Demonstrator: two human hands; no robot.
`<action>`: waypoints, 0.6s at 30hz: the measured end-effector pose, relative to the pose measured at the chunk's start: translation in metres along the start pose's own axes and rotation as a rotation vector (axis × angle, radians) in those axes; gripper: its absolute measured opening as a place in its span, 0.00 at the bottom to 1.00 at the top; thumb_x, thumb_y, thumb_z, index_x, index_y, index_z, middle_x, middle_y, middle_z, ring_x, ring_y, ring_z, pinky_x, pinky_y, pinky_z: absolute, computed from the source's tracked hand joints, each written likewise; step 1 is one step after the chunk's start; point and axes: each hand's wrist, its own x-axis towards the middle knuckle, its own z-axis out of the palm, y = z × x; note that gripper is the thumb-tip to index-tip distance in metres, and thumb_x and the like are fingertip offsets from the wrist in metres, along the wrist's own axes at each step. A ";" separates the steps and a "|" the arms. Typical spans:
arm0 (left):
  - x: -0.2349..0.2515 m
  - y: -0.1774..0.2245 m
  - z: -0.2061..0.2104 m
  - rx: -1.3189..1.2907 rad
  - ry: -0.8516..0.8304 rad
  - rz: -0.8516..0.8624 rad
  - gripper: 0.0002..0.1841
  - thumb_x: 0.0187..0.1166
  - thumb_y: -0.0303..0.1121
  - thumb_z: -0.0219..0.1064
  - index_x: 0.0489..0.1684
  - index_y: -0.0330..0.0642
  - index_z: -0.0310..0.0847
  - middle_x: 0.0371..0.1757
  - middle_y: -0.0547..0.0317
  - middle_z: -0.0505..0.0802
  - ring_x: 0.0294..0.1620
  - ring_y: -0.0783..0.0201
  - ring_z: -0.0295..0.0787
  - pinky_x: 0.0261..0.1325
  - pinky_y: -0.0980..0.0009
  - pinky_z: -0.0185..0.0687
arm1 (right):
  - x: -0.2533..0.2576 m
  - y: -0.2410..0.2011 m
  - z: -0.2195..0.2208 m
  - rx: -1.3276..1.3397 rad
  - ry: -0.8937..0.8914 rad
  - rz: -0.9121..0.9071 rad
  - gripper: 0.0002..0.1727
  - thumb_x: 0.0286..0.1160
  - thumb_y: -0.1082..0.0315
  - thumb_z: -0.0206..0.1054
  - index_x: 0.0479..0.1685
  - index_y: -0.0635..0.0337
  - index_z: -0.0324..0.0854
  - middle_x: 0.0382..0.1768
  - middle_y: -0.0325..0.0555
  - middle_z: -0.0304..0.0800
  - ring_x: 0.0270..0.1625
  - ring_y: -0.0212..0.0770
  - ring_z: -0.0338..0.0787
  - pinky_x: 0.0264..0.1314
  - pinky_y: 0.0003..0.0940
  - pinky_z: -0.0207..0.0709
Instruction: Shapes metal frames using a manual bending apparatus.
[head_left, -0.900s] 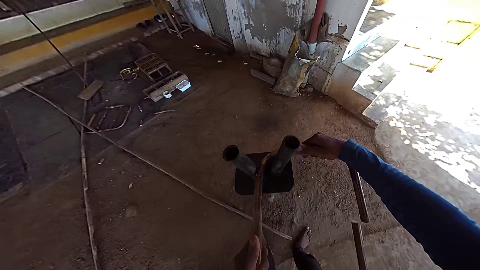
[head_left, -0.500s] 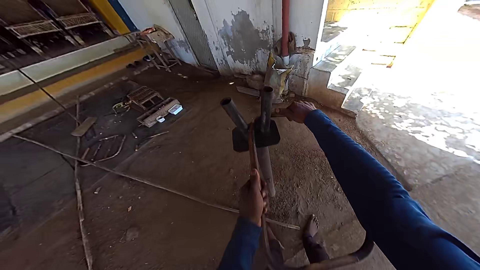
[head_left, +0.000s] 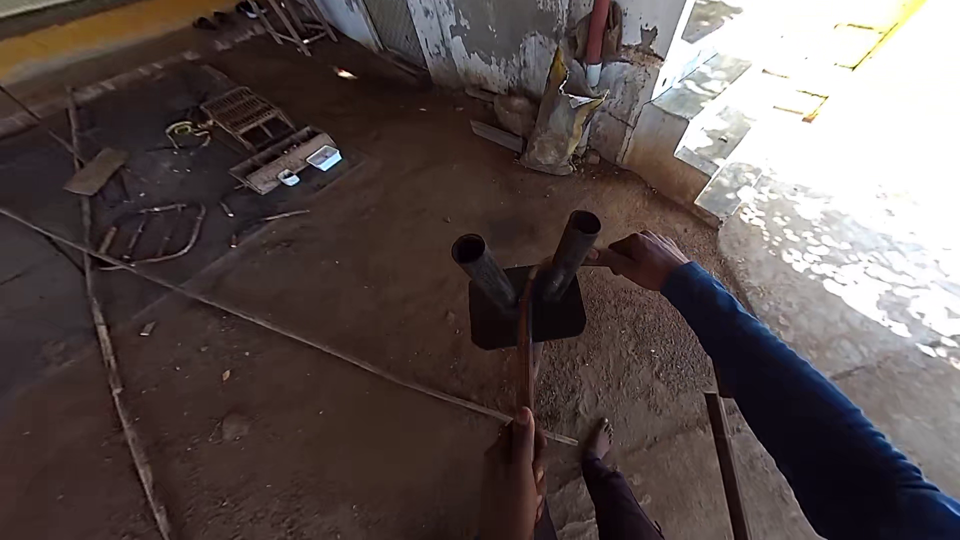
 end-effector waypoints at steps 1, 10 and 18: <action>0.001 0.002 -0.002 0.008 -0.015 -0.027 0.30 0.92 0.58 0.44 0.34 0.41 0.79 0.13 0.64 0.70 0.05 0.70 0.60 0.06 0.74 0.62 | -0.001 0.001 0.004 -0.009 -0.017 0.024 0.46 0.76 0.19 0.35 0.19 0.48 0.80 0.18 0.43 0.81 0.29 0.50 0.86 0.32 0.58 0.73; 0.024 -0.010 -0.008 0.251 -0.007 0.124 0.32 0.94 0.58 0.39 0.32 0.41 0.78 0.12 0.63 0.71 0.05 0.66 0.62 0.06 0.70 0.64 | -0.005 -0.009 0.017 0.042 0.012 0.187 0.50 0.72 0.15 0.35 0.28 0.50 0.89 0.31 0.49 0.91 0.43 0.55 0.91 0.46 0.67 0.77; 0.024 -0.020 -0.014 0.440 0.054 0.271 0.37 0.91 0.64 0.39 0.34 0.39 0.79 0.16 0.59 0.74 0.08 0.64 0.67 0.11 0.66 0.70 | -0.051 -0.053 0.049 0.025 0.318 0.428 0.54 0.73 0.16 0.34 0.49 0.56 0.90 0.57 0.59 0.92 0.67 0.61 0.88 0.67 0.71 0.73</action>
